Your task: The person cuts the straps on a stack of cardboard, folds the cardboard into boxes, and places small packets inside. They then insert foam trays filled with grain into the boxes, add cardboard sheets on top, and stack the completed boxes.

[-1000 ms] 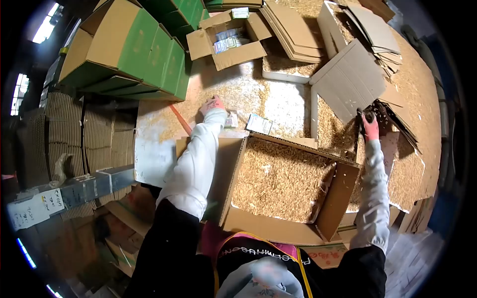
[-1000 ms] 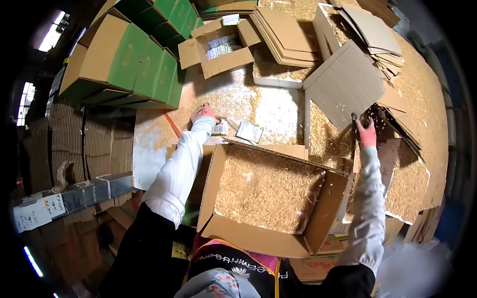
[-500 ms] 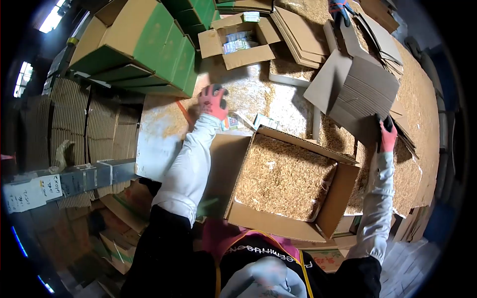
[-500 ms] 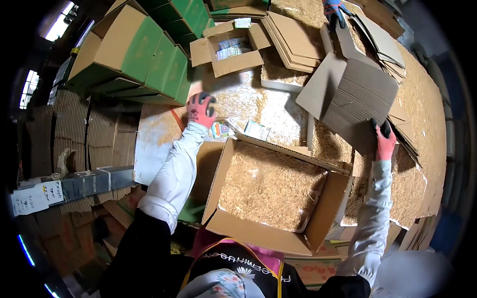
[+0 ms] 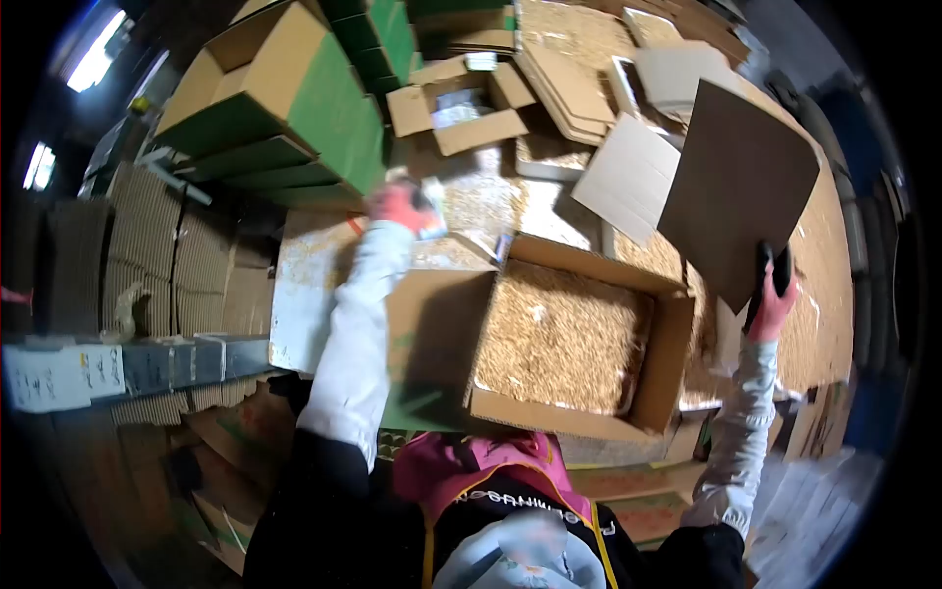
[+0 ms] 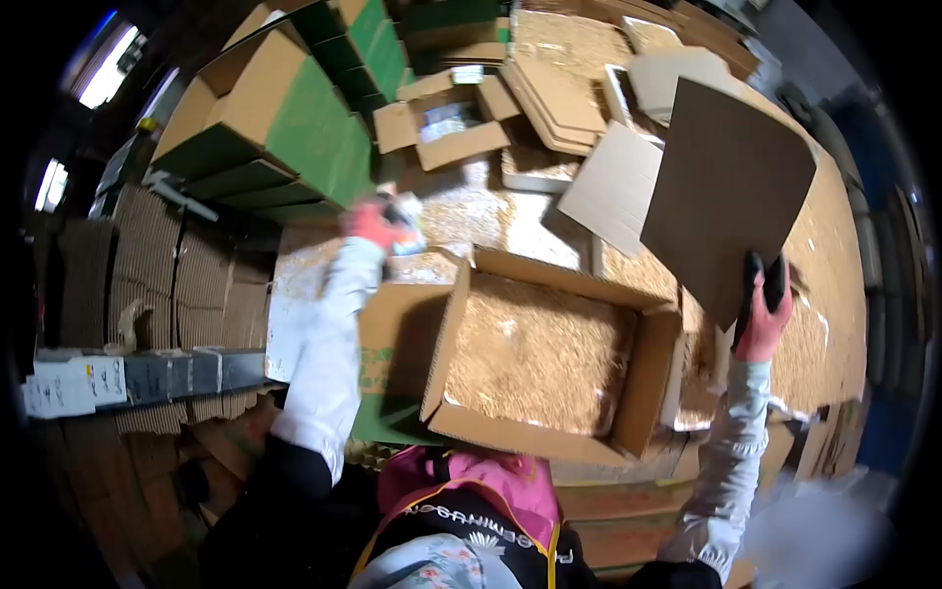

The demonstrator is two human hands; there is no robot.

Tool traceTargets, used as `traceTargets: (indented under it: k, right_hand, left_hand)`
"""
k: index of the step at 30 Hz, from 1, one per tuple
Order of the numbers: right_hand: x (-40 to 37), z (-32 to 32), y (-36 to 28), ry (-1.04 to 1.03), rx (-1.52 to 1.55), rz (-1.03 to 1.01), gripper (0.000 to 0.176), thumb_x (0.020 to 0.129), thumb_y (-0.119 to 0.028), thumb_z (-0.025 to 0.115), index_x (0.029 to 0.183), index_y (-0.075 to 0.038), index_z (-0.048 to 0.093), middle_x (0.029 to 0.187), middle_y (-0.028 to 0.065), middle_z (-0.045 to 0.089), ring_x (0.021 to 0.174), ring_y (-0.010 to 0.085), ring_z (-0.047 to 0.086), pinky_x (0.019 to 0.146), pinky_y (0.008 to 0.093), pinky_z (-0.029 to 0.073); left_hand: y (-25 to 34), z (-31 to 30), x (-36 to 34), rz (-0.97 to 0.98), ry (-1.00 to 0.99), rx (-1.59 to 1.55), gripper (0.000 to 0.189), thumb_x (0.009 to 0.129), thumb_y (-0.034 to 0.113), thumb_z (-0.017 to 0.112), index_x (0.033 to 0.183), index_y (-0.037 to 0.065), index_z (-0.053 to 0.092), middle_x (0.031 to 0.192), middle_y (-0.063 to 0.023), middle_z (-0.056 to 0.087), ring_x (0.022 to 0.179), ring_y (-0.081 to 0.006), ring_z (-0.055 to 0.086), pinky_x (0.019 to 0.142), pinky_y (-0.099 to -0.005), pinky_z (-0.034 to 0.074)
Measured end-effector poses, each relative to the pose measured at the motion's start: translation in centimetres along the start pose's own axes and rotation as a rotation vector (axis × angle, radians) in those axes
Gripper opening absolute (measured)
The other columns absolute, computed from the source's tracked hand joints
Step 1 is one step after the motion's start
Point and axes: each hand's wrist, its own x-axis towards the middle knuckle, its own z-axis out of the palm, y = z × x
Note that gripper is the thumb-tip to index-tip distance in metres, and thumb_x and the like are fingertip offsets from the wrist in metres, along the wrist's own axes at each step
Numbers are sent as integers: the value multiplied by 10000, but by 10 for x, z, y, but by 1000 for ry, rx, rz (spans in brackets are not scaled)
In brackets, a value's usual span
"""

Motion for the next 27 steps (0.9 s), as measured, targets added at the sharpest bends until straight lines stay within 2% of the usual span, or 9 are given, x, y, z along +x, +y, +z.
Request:
traceTargets:
  k: [2, 7, 11, 12, 19, 22, 24, 25, 27]
  right_hand:
    - [-4, -11, -22, 150, 139, 36, 335, 819, -60, 459, 1135, 40, 408, 1089, 96, 481, 945, 154, 483, 827, 260, 377]
    - [-35, 7, -132, 119, 6, -284, 352, 775, -52, 506, 1110, 33, 436, 1055, 116, 503, 910, 178, 506, 785, 276, 403]
    - [-57, 35, -203, -572, -482, -900, 275, 655, -115, 605, 901, -2, 553, 846, 119, 549, 688, 226, 550, 587, 324, 449]
    - [-77, 42, -196, -728, -668, -914, 341, 620, -189, 630, 931, -65, 567, 761, 60, 530, 598, 143, 499, 497, 293, 414]
    - [-136, 86, -95, -1322, -494, -352, 414, 724, -323, 531, 1048, -70, 482, 861, 152, 493, 690, 281, 523, 601, 355, 432]
    - [-120, 22, -98, -633, -80, -62, 409, 775, -190, 488, 1151, -50, 409, 1018, 136, 510, 796, 245, 534, 636, 336, 443]
    - [-112, 10, -88, -268, 259, 581, 452, 822, -272, 438, 1198, -33, 364, 992, 94, 512, 813, 126, 503, 579, 246, 442]
    - [-131, -4, -34, -396, 85, 629, 433, 821, -217, 436, 1203, -31, 354, 1001, 112, 508, 811, 172, 506, 636, 278, 445]
    - [-198, -12, 109, -698, -221, 778, 439, 772, -199, 509, 1137, 24, 409, 1106, 132, 481, 1020, 252, 448, 879, 289, 333]
  left_hand:
    - [40, -68, -52, 230, 542, -758, 219, 593, 96, 664, 762, 18, 549, 832, -116, 532, 726, -208, 525, 636, -305, 434]
    - [151, -60, -142, 954, 129, -59, 347, 612, 275, 640, 905, 109, 557, 1125, -120, 426, 1055, -256, 378, 884, -389, 286]
    - [98, -75, -126, 644, 462, -844, 270, 696, 42, 533, 966, 34, 547, 1095, -113, 478, 933, -218, 495, 793, -290, 395]
    - [80, -104, -125, 588, 571, -500, 271, 692, 3, 520, 961, 11, 543, 1047, -102, 502, 939, -188, 492, 805, -283, 389]
    - [79, -73, -116, 589, 307, -850, 285, 715, -26, 518, 1000, -14, 514, 1043, -106, 510, 988, -172, 469, 860, -250, 343]
    - [22, -49, -115, 131, -107, -1394, 321, 810, 159, 442, 1058, -43, 472, 1041, -127, 517, 875, -200, 535, 772, -280, 416]
    - [-52, 19, -112, 56, -586, -1636, 444, 756, 169, 483, 1154, 0, 381, 1056, -133, 484, 955, -222, 489, 769, -323, 431]
    - [-86, 92, -118, 313, -527, -1103, 546, 701, 124, 522, 1199, 21, 324, 1095, -150, 448, 1024, -243, 439, 824, -343, 400]
    - [16, 51, -173, 66, -460, -563, 745, 615, 232, 641, 1224, 6, 276, 1173, -221, 369, 1098, -319, 360, 940, -371, 279]
